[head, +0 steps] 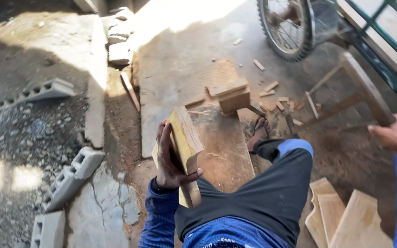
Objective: The person sits on the ground and uses a bow saw to cut a piece of light-colored wood held between their legs. They repeatedly saw through the wood, creating sawdust, and adjust the wood's position to continue cutting.
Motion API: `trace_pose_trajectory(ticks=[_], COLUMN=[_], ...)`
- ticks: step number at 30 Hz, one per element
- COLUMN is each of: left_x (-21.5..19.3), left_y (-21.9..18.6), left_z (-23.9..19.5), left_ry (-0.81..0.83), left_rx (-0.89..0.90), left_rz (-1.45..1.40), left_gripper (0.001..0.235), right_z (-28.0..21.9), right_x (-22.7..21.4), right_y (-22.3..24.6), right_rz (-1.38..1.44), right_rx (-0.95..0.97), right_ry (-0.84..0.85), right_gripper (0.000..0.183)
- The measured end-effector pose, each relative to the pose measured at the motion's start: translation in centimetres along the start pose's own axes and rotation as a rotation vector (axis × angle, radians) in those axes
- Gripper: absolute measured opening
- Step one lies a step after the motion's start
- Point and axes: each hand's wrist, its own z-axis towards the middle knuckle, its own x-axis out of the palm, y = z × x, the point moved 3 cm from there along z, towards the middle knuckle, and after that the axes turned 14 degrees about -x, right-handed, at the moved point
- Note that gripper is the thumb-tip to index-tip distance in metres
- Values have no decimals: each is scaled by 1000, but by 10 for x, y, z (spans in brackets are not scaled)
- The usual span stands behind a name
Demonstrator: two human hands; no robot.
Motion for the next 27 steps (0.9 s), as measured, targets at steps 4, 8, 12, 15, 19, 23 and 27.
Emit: trace_pose_trajectory(ticks=[4,8,12,15,19,23,27], left_x=[-17,-21,-29,-46,-66,-93,-104], left_y=[-4,-4,2,12,9,30,40], left_z=[-11,-13,-18,-20,-15,-37,-68], left_ry=[-75,-96,-130,-156,-144,-186,-123], left_rx=[-25,0,15,-24,-112,-218,-362], left_rz=[63,17,-2,-44,-218,-261,-355], left_gripper=[135,135,135,137,140,142,145], right_z=[-5,-29,-55,-54,-22,-35,-108], right_x=[15,-12,-29,-11,49,52,-56], right_y=[-27,-10,12,-23,-129,-129,33], right_rz=[104,182,5,190,336,420,50], right_rx=[-68,38,59,45,-69,-28,120], right_ry=[-101,-153,-153,-184,-241,-181,-122], right_gripper=[50,51,48,52,53,50,54])
